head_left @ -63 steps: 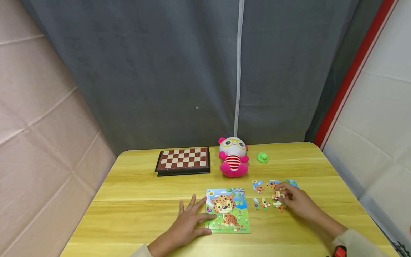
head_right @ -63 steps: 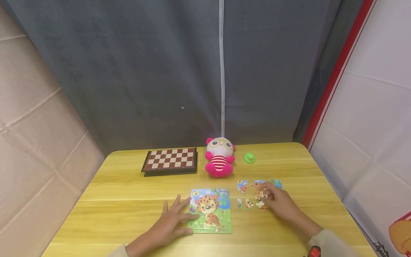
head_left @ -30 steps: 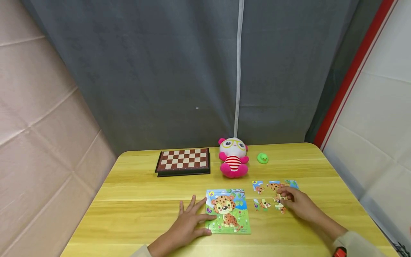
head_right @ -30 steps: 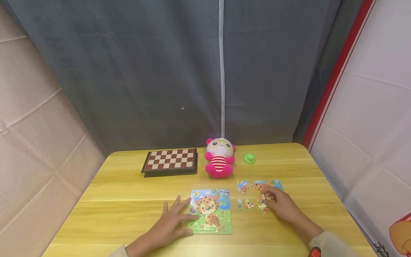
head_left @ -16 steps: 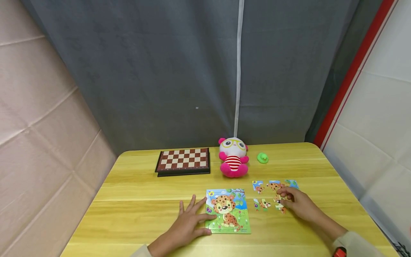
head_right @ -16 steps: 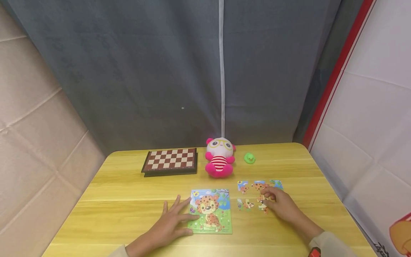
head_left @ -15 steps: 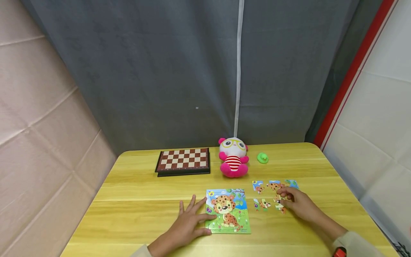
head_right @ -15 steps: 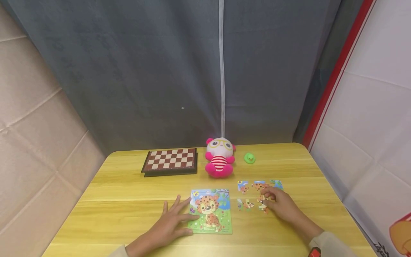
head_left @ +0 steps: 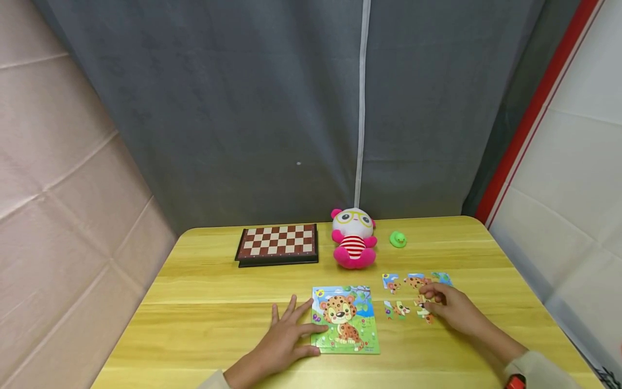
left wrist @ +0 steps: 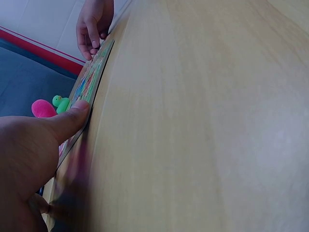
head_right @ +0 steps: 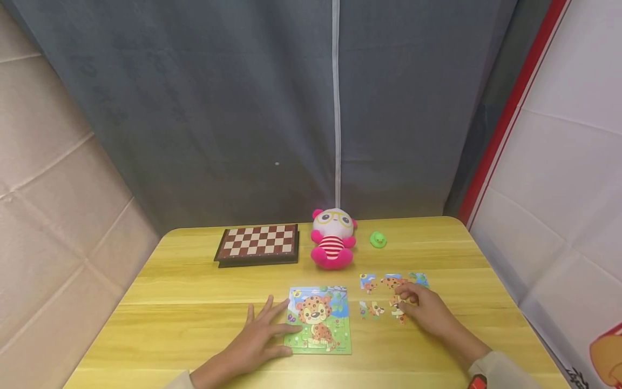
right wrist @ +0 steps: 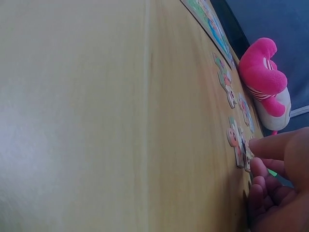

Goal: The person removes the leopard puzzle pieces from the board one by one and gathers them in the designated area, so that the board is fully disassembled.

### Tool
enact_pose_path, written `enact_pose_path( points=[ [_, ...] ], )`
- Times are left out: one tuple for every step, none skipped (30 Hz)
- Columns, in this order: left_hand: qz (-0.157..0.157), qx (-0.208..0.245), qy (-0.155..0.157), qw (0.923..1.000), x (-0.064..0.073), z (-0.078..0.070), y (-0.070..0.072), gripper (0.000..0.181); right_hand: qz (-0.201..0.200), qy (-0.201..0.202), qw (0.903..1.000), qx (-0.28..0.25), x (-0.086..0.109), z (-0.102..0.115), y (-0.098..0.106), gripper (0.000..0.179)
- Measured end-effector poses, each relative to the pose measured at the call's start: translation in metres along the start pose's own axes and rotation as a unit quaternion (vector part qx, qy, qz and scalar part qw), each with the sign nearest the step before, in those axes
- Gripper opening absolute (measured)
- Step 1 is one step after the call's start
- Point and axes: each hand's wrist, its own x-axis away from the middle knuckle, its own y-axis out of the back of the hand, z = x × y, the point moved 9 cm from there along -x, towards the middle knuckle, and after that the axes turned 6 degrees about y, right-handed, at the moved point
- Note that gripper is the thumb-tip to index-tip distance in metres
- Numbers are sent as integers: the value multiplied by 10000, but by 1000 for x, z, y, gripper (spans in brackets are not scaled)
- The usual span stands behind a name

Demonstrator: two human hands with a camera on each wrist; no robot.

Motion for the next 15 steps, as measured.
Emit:
enact_pose_path(
  points=[
    [-2, 0, -3, 10000, 0, 0, 0, 48, -4, 18, 10000, -13, 0, 1, 0, 31],
    [-2, -2, 0, 10000, 0, 0, 0, 48, -8, 37, 10000, -23, 0, 2, 1, 31],
    [-5, -7, 1, 10000, 0, 0, 0, 48, -10, 59, 10000, -35, -1, 3, 1, 30],
    [-2, -12, 5, 10000, 0, 1, 0, 48, -12, 76, 10000, -42, -1, 4, 2, 30],
    [-3, -17, 9, 10000, -1, 1, -1, 49, -6, 90, 9999, -46, -1, 5, 2, 31],
    [-7, -23, 10, 10000, -1, 1, -1, 49, -9, 99, 9999, -58, -2, 6, 3, 31],
    [-10, -28, 8, 10000, -1, 1, -1, 49, -1, 105, 9999, -70, -2, 6, 3, 31],
    [-14, -35, 5, 10000, -1, 1, -1, 49, 3, 107, 9999, -74, -2, 7, 3, 31],
    [-15, -39, 3, 10000, -1, 1, -1, 49, 10, 121, 9999, -69, -3, 7, 3, 30],
    [-11, -34, 3, 10000, -1, 1, -1, 49, 16, 133, 9999, -59, -3, 8, 3, 30],
    [-12, -38, 2, 10000, -1, 1, -1, 49, 23, 145, 9999, -50, -4, 9, 3, 29],
    [-13, -42, 0, 10000, 0, 1, -1, 49, 22, 153, 9999, -43, -4, 9, 3, 29],
    [-15, -49, -2, 10000, 0, 1, -1, 49, 13, 178, 9998, -8, -5, 11, 4, 28],
    [-19, -55, -1, 10000, 0, 1, 0, 49, -9, 204, 9998, 23, -5, 12, 4, 27],
    [-21, -61, -2, 10000, 0, 0, 0, 49, -19, 240, 9997, 42, -6, 13, 5, 27]
  ],
)
